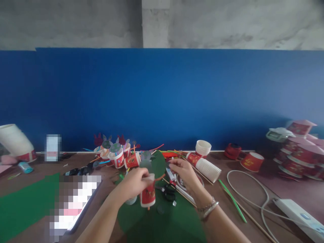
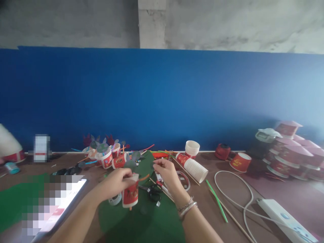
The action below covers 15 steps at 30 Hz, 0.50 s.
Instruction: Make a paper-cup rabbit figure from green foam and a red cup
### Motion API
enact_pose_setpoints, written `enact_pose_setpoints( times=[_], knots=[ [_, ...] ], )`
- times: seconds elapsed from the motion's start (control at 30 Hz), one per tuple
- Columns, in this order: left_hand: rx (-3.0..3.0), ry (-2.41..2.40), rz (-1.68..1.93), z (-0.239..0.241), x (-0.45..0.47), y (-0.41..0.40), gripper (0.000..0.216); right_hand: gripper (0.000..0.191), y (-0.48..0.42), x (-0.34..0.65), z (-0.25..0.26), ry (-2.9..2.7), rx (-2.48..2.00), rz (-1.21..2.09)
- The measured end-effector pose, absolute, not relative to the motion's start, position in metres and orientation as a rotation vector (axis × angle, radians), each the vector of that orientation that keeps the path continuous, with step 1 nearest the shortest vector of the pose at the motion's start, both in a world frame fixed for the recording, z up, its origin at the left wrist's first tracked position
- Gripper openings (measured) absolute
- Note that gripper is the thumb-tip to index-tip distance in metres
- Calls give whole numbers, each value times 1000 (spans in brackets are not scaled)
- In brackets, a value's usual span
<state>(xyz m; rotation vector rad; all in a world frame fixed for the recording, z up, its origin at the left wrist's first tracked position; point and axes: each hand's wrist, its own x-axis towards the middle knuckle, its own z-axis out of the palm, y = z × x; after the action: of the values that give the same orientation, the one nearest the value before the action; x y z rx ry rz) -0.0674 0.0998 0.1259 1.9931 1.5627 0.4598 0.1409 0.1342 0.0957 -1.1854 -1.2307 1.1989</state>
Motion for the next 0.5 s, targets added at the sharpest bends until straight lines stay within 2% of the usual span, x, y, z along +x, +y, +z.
enact_pose_setpoints(
  times=[0.23,0.5],
  knots=[
    [1847,1546,738,126,-61,101,26,21,127,141,102,-932,-1006,1521],
    [1809,1460,796,121,-56,99,24,24,128,129,93,-753,-1039,1534]
  ],
)
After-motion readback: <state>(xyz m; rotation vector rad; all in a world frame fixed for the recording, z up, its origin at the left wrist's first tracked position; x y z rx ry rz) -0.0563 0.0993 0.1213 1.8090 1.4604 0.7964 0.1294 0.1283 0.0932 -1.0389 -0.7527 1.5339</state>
